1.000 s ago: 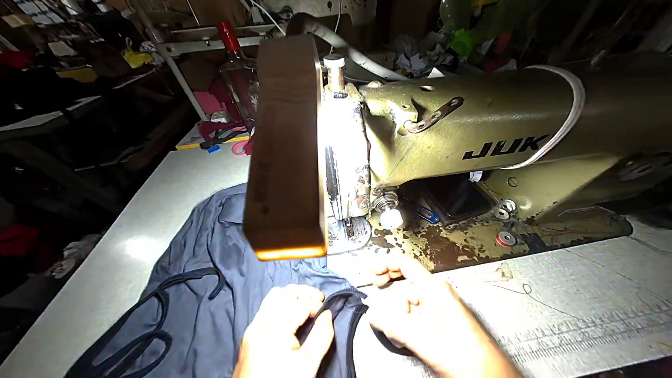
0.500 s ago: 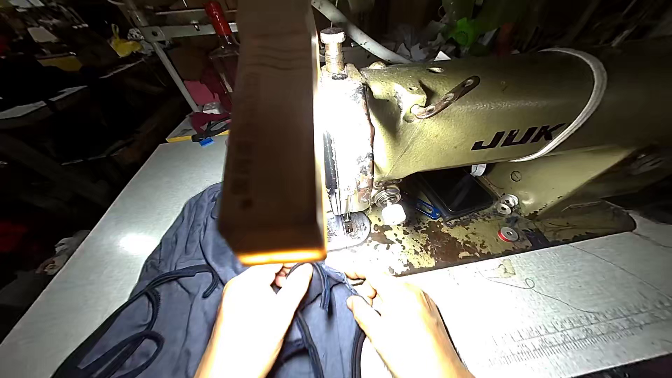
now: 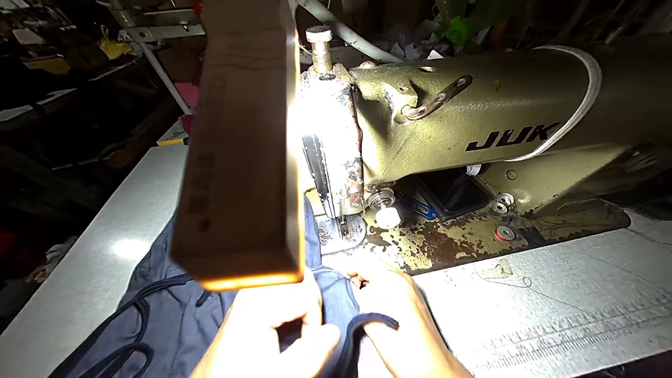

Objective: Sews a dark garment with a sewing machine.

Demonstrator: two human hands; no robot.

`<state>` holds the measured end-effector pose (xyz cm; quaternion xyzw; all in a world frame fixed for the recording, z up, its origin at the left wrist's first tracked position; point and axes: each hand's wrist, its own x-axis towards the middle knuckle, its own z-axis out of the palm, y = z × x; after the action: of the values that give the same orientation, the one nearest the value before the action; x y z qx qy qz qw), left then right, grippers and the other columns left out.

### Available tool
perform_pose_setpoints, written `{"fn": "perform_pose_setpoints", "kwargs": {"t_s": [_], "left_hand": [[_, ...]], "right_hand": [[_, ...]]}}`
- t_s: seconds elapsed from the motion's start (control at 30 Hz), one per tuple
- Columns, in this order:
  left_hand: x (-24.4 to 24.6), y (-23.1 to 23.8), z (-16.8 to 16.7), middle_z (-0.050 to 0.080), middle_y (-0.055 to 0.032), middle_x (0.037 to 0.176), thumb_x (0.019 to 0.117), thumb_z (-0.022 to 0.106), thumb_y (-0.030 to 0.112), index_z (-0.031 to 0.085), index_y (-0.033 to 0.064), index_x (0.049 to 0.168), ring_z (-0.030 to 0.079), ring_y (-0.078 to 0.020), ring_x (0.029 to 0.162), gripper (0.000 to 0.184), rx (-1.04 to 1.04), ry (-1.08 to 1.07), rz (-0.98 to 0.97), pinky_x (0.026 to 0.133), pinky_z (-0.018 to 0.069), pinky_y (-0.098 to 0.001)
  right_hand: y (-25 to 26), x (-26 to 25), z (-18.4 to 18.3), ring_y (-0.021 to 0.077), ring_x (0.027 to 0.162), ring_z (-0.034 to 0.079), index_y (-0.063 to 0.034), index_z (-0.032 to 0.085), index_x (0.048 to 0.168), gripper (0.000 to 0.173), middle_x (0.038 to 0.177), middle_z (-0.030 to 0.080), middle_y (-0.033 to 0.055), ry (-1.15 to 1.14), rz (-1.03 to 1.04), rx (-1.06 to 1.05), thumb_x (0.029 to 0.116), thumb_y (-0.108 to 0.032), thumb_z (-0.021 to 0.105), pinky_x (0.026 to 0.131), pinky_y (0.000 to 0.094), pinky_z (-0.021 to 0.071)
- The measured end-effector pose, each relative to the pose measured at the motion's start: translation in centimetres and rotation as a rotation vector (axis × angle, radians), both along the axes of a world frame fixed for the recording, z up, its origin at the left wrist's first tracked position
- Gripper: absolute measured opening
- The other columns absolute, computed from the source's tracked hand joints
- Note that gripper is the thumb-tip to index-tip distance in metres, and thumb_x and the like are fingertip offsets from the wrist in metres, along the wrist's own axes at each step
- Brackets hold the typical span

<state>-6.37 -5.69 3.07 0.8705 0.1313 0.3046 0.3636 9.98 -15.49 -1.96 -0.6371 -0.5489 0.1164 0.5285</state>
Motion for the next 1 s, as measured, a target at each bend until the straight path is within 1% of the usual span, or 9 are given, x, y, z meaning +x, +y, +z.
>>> {"fn": "perform_pose_setpoints", "kwargs": {"t_s": [0.1,0.17,0.37,0.47,0.5,0.63,0.73,0.83,1.0], "left_hand": [[0.3,1.2,-0.6,0.07,0.0121,0.095,0.0972,0.06,0.04,0.073,0.022,0.086,0.065,0.0032,0.097,0.025,0.108,0.081,0.222,0.084,0.0545,-0.019],[0.7,2.6,-1.1,0.072,0.0135,0.106,0.0968,0.061,0.039,0.075,0.025,0.1,0.065,0.0014,0.107,0.02,0.08,0.176,0.175,0.092,0.0557,-0.0215],[1.9,4.4,-1.2,0.06,0.0143,0.08,0.0906,0.067,0.039,0.072,0.0207,0.083,0.056,0.0067,0.082,0.021,-0.066,0.349,-0.016,0.073,0.0447,-0.0141],[2.1,4.7,-1.2,0.057,0.0135,0.074,0.0903,0.062,0.044,0.069,0.0206,0.077,0.054,0.0041,0.076,0.028,0.01,0.451,-0.015,0.072,0.0414,-0.0205],[2.1,4.7,-1.1,0.056,0.0106,0.073,0.0915,0.061,0.044,0.068,0.0181,0.077,0.053,-0.0004,0.077,0.031,0.02,0.502,-0.014,0.078,0.0376,-0.0287],[3.4,4.5,-1.2,0.051,0.0065,0.068,0.0907,0.059,0.042,0.064,0.0159,0.072,0.05,-0.0085,0.075,0.032,0.078,0.622,-0.016,0.08,0.0321,-0.0374],[4.3,4.7,-0.8,0.055,0.0024,0.069,0.0923,0.065,0.041,0.067,0.0126,0.076,0.052,-0.0132,0.078,0.033,0.073,0.721,-0.046,0.083,0.0319,-0.042],[4.8,4.8,0.0,0.058,0.0038,0.072,0.0892,0.072,0.037,0.068,0.0135,0.077,0.052,-0.011,0.08,0.027,0.005,0.764,-0.021,0.079,0.0333,-0.0386],[4.2,4.5,-0.4,0.062,0.0001,0.086,0.0916,0.068,0.038,0.071,0.0137,0.082,0.056,-0.0158,0.092,0.026,0.038,0.75,0.086,0.085,0.0359,-0.0421]], "right_hand": [[-0.2,0.0,-0.3,0.0024,0.076,0.064,-0.0115,0.076,0.094,0.017,0.082,0.071,-0.0027,0.021,-0.021,0.011,0.092,-0.015,0.06,0.068,0.0206,0.0526],[-0.2,0.0,-0.4,0.0018,0.076,0.064,-0.011,0.075,0.091,0.015,0.081,0.07,-0.0027,0.016,-0.032,0.014,0.0912,-0.014,0.06,0.069,0.0197,0.0518],[-0.3,0.0,-0.2,0.0043,0.073,0.065,-0.0082,0.075,0.089,0.015,0.079,0.07,0.0009,-0.032,-0.071,0.007,0.0906,-0.012,0.06,0.066,0.0199,0.0524],[-0.4,-0.2,0.0,0.007,0.068,0.065,-0.0093,0.075,0.091,0.018,0.078,0.07,0.0008,-0.163,-0.127,-0.031,0.0929,-0.016,0.059,0.06,0.0232,0.0529],[-0.6,-0.2,0.1,0.0098,0.067,0.065,-0.0097,0.075,0.09,0.017,0.078,0.07,0.0014,-0.242,-0.156,-0.055,0.0916,-0.017,0.06,0.057,0.0262,0.053],[-1.0,-0.3,0.8,0.0192,0.068,0.07,-0.0104,0.074,0.095,0.019,0.086,0.072,0.0051,-0.424,-0.206,-0.214,0.0771,-0.017,0.071,0.053,0.0366,0.0548],[-1.2,0.6,0.2,0.016,0.071,0.07,-0.0169,0.076,0.106,0.029,0.095,0.071,0.0031,-0.419,-0.11,-0.112,0.0789,-0.013,0.067,0.054,0.0327,0.0556],[-1.4,1.7,-0.5,0.0143,0.077,0.071,-0.0193,0.078,0.096,0.02,0.096,0.072,0.0036,-0.413,0.008,-0.06,0.0877,-0.013,0.061,0.059,0.0297,0.0575],[-1.4,3.4,-0.5,0.016,0.08,0.071,-0.0167,0.079,0.093,0.02,0.094,0.072,0.0037,-0.469,0.133,-0.037,0.0898,-0.014,0.06,0.063,0.031,0.0578]]}}
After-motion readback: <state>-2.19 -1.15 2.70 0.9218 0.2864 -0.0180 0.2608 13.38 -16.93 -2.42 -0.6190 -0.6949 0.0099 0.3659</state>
